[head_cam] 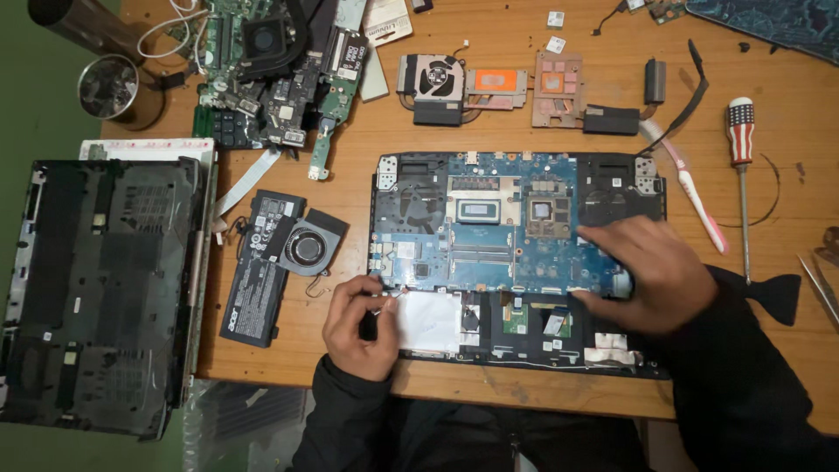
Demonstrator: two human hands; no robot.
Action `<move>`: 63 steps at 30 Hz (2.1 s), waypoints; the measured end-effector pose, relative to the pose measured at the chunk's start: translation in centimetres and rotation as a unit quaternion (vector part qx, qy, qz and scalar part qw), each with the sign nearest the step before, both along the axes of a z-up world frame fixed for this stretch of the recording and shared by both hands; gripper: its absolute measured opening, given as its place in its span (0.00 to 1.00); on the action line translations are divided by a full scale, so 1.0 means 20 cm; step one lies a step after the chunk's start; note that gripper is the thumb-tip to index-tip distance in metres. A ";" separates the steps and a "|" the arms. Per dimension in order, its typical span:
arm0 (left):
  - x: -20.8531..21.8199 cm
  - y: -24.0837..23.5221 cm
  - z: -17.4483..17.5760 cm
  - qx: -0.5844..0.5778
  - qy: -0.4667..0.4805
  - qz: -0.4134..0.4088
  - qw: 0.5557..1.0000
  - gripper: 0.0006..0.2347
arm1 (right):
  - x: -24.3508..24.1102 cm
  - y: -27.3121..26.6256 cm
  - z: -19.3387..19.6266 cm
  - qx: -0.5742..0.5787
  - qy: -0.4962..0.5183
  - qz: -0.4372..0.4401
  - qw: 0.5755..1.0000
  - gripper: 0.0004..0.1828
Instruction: The person removes a small blue circuit board from a laptop motherboard, then reinserts it and secures it with a screwdriver. The person also uses tweezers to adjust a ribbon cable on the motherboard.
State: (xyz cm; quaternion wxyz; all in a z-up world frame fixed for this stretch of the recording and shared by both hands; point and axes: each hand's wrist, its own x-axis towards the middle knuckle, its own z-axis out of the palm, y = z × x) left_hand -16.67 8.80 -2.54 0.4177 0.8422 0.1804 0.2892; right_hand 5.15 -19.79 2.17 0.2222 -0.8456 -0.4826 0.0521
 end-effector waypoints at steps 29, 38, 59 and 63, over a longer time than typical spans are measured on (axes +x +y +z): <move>0.05 -0.02 0.03 0.145 -0.008 -0.029 0.989 0.01 | 0.02 -0.01 -0.03 0.064 -0.004 0.008 0.998 0.41; 0.08 -0.06 0.13 0.200 -0.015 -0.028 0.979 0.08 | 0.04 -0.29 -0.01 0.136 -0.007 -0.138 0.981 0.15; 0.78 -0.46 0.17 0.246 0.046 -0.454 0.855 0.20 | -0.05 -0.23 -0.15 0.147 -0.020 -0.133 0.980 0.06; 0.89 -0.53 0.09 0.254 0.064 -0.488 0.833 0.26 | -0.06 -0.25 -0.18 0.185 0.030 -0.138 0.973 0.08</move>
